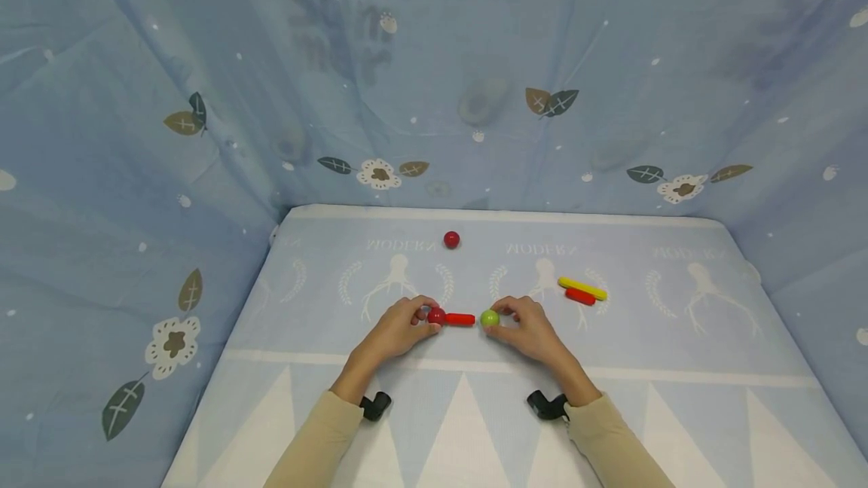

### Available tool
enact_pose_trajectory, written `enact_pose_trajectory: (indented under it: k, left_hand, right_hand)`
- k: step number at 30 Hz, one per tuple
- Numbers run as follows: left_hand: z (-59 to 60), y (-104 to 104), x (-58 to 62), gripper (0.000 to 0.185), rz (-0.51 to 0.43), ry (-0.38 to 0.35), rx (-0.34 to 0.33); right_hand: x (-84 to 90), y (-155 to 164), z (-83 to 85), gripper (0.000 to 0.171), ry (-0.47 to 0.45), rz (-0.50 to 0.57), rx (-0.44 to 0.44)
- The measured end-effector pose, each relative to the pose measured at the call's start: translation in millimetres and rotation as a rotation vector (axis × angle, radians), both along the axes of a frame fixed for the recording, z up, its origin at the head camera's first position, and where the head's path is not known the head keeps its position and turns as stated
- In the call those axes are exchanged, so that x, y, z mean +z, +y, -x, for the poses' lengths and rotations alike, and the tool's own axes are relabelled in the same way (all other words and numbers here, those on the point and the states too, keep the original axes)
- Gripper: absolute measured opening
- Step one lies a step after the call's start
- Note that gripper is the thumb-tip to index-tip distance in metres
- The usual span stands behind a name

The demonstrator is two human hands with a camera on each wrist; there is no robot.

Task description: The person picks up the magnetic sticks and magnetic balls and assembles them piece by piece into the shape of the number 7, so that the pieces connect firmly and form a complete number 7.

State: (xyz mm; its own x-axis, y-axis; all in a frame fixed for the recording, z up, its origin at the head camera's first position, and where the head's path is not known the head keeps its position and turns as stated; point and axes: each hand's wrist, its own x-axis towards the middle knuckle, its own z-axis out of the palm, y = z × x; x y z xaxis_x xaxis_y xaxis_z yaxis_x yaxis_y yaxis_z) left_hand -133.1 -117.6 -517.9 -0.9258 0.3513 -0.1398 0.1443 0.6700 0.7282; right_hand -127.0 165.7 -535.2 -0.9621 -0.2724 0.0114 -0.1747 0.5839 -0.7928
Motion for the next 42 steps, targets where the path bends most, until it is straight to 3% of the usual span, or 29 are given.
enact_pose_trajectory:
  k: [20, 42]
  left_hand:
    - [0.4, 0.9, 2.6, 0.036, 0.005, 0.003, -0.005]
    - [0.5, 0.0, -0.1, 0.035, 0.009, -0.003, -0.001]
  right_hand:
    - [1.4, -6.2, -1.0, 0.031, 0.038, -0.001, 0.0]
    - [1.4, -6.5, -1.3, 0.03, -0.005, 0.004, -0.016]
